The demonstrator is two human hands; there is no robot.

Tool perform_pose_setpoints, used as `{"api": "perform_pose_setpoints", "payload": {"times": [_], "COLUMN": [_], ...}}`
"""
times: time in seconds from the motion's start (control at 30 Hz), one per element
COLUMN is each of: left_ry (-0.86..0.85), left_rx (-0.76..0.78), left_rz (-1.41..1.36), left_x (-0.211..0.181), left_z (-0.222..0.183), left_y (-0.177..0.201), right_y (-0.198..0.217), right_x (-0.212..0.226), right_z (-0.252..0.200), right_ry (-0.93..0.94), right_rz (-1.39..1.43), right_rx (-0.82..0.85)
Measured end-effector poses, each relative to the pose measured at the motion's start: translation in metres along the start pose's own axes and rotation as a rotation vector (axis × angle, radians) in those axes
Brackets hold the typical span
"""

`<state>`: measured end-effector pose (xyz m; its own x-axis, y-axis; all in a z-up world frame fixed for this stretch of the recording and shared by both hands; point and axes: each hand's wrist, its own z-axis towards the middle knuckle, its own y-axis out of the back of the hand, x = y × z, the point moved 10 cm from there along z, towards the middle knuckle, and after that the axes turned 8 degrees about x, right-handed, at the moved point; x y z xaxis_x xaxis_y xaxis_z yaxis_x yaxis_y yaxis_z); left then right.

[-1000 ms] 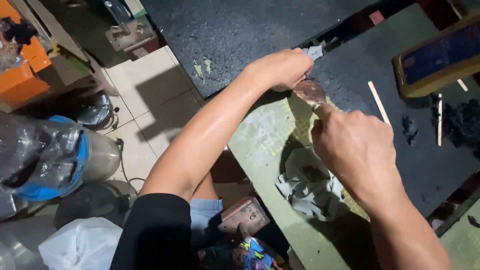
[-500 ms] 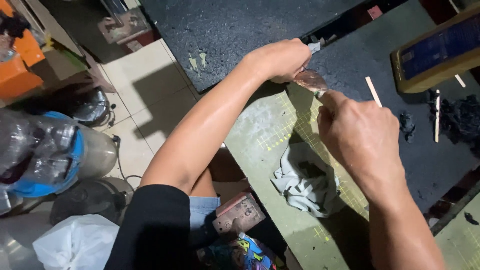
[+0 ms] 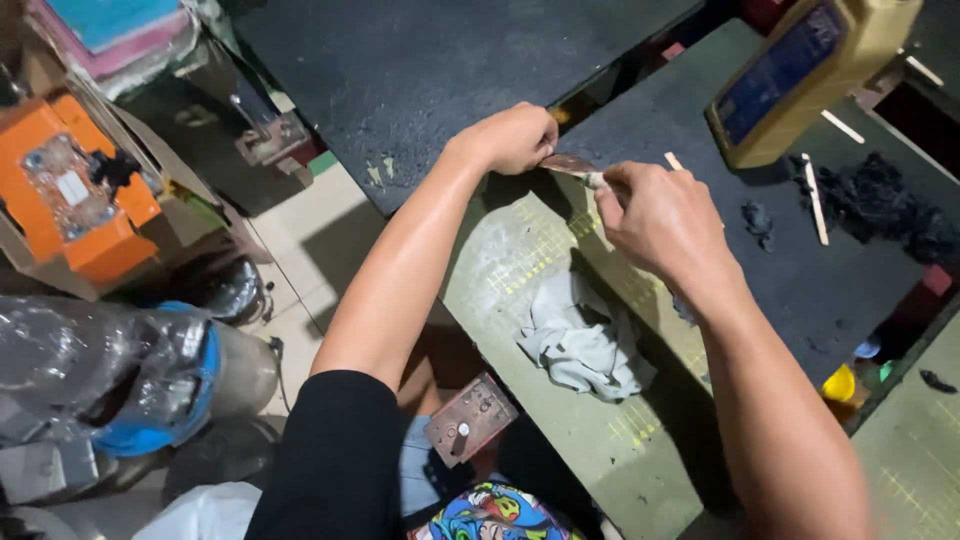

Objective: Scraping and wiping ink residue from a cutting mat using a putty knife and a cloth

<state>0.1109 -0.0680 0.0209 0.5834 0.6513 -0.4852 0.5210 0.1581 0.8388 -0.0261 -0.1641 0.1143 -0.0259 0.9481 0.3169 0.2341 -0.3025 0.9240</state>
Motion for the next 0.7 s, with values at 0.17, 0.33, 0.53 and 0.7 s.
{"api": "perform_pose_setpoints", "payload": {"times": [0.17, 0.33, 0.53, 0.7], "left_ry": [0.073, 0.065, -0.038, 0.001], "left_rx": [0.040, -0.007, -0.192, -0.165], "left_rz": [0.043, -0.013, -0.171, -0.098], "left_x": [-0.003, 0.000, -0.005, 0.007], "left_z": [0.002, -0.002, -0.025, -0.012], "left_y": [0.004, 0.005, 0.010, 0.000], "right_y": [0.008, 0.001, -0.060, -0.049], "right_x": [-0.005, -0.004, 0.006, 0.039], "right_z": [-0.007, -0.007, -0.046, -0.017], "right_ry": [-0.092, -0.106, -0.081, -0.092], "right_rz": [0.102, 0.090, -0.325, -0.463], "right_rx": [0.061, 0.152, 0.224, 0.271]}}
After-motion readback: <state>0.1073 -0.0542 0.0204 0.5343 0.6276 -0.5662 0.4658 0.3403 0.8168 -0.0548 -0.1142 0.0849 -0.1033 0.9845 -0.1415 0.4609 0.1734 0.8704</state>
